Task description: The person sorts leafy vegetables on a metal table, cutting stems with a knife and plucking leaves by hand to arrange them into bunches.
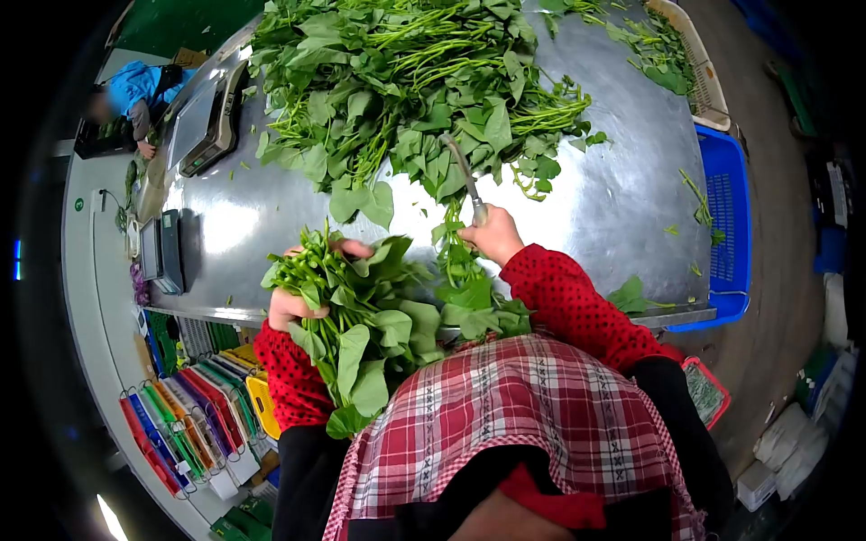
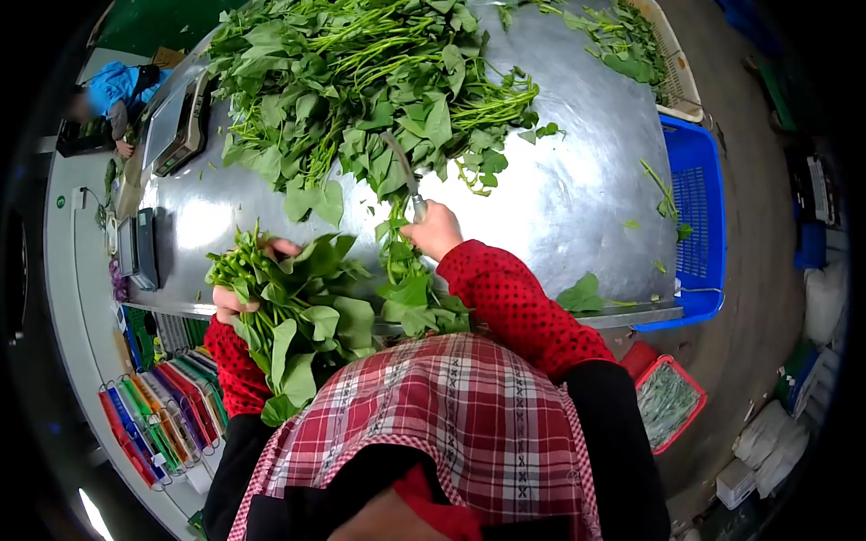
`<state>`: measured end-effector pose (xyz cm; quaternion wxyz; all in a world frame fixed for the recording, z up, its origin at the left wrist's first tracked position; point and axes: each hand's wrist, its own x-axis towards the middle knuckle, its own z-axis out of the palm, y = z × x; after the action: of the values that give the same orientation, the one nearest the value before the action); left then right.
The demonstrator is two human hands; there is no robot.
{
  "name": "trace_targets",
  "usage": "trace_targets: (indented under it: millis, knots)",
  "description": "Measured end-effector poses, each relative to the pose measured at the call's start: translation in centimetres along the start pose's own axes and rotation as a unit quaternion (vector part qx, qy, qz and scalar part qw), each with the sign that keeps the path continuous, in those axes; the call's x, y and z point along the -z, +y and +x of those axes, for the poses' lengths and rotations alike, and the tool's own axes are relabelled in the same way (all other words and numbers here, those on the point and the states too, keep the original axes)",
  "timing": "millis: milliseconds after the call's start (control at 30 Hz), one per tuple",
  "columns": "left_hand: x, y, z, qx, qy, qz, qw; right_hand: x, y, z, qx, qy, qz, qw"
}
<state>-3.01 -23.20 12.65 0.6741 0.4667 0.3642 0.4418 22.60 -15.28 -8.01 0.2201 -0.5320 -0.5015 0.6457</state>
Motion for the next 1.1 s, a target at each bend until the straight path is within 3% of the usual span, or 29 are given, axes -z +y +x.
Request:
trace_targets:
  millis: [67,100,200,267,300,400,433,467,533,633,700,733,833,933,1000,1100]
  knots:
    - [-1.9,2.6,-0.3,0.184,0.16,0.029,0.969,1.9,-0.9,-0.9,0.014,-0.022,0.109,0.994]
    - [-0.5,2.2,-1.2,0.236,0.183,0.028,0.954,2.9,-2.9,-2.7,0.029,-0.016,0.155,0.987]
    - [-0.2,0.0,-0.5,0.245,0.133,0.026,0.96,3.5,-5.9,-5.4,0.096,-0.004,0.281,0.955]
    - [-1.9,-2.3,2.3,0.187,0.059,-0.004,0.981,3.1,-8.1,-6.6,0.114,0.027,0.214,0.97]
    - [-3.3,-2.8,3.5,0.177,0.051,-0.048,0.982,2.3,-7.9,-6.6,0.18,0.055,0.202,0.961]
    - [-5.1,-4.8,4.5,0.21,0.101,-0.127,0.964,1.0,-8.1,-6.7,0.204,0.084,0.185,0.958]
    - [-5.6,-5.2,4.7,0.215,0.106,-0.092,0.967,0.3,-9.1,-7.0,0.219,0.091,0.259,0.936]
    - [-6.3,-5.6,5.2,0.218,0.11,-0.055,0.968,0.6,-8.1,-6.5,0.281,0.123,0.121,0.944]
    - [-7.1,-5.5,5.7,0.23,0.122,-0.045,0.964,1.4,-9.0,-6.7,0.349,0.138,0.093,0.922]
    - [-8.2,-4.5,6.3,0.257,0.157,0.011,0.953,4.6,-8.7,-7.1,0.4,0.193,-0.101,0.89]
    - [-8.1,-4.5,6.5,0.135,0.112,0.047,0.983,6.8,-8.2,-7.8,0.388,0.203,-0.243,0.866]
    - [-8.4,-4.5,6.6,0.137,0.109,0.045,0.984,7.0,-8.1,-8.1,0.385,0.206,-0.244,0.866]
    - [-8.8,-5.2,6.9,0.042,0.068,0.228,0.97,7.2,-9.1,-9.1,0.353,0.194,-0.338,0.851]
    - [-10.0,-3.7,6.8,0.042,0.056,0.204,0.976,8.8,-4.6,-8.4,0.295,0.164,-0.433,0.836]
    - [-9.1,-4.0,6.7,0.043,0.071,0.206,0.975,11.4,0.0,-8.7,0.125,0.04,-0.483,0.866]
    - [-8.2,-5.3,6.3,0.088,0.077,0.199,0.973,9.9,-1.7,-10.6,0.227,0.123,-0.338,0.905]
